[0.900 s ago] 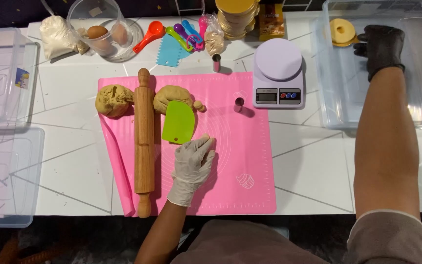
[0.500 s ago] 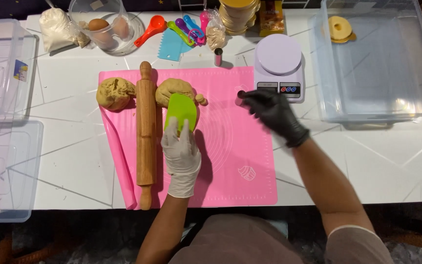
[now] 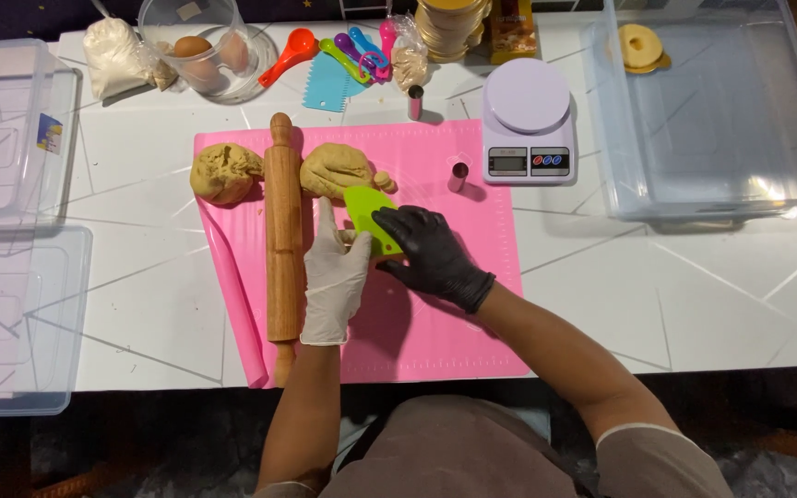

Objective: Cutting dough into portions, weighing them on a digital scale, and rolling them out using a rolling pin on a silicone mat.

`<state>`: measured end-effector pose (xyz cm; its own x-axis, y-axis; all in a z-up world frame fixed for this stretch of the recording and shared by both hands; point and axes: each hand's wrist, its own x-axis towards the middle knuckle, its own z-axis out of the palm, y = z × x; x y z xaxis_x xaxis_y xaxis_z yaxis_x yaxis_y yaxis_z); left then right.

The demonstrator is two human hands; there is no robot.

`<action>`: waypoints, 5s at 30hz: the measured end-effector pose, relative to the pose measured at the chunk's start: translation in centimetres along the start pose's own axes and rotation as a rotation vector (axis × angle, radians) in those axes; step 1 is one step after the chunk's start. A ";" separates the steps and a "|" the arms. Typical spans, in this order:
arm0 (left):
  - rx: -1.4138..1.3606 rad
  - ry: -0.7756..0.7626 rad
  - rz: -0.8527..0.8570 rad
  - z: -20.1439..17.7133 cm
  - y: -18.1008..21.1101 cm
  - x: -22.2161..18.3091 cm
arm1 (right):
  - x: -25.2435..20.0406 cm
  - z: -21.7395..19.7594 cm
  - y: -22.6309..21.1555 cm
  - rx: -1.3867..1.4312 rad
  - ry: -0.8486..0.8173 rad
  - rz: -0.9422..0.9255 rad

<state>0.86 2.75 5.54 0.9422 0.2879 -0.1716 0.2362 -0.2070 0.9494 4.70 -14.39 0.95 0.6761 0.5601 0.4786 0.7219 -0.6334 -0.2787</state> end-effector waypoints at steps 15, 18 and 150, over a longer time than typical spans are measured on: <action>0.242 -0.030 0.254 0.6 -5.1 2.3 | 2.7 0.4 4.9 -0.442 0.245 0.111; 0.330 -0.047 0.121 0.5 -4.4 3.3 | 4.2 0.0 4.5 -0.278 0.083 0.096; -0.021 0.025 0.098 -1.4 -4.8 18.7 | 14.4 -3.7 2.9 -0.057 -0.126 0.087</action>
<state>17.02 10.47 -1.83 0.9541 0.2909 -0.0715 0.1381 -0.2153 0.9667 15.99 -10.13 10.14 0.7517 0.5619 0.3453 0.6525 -0.7098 -0.2654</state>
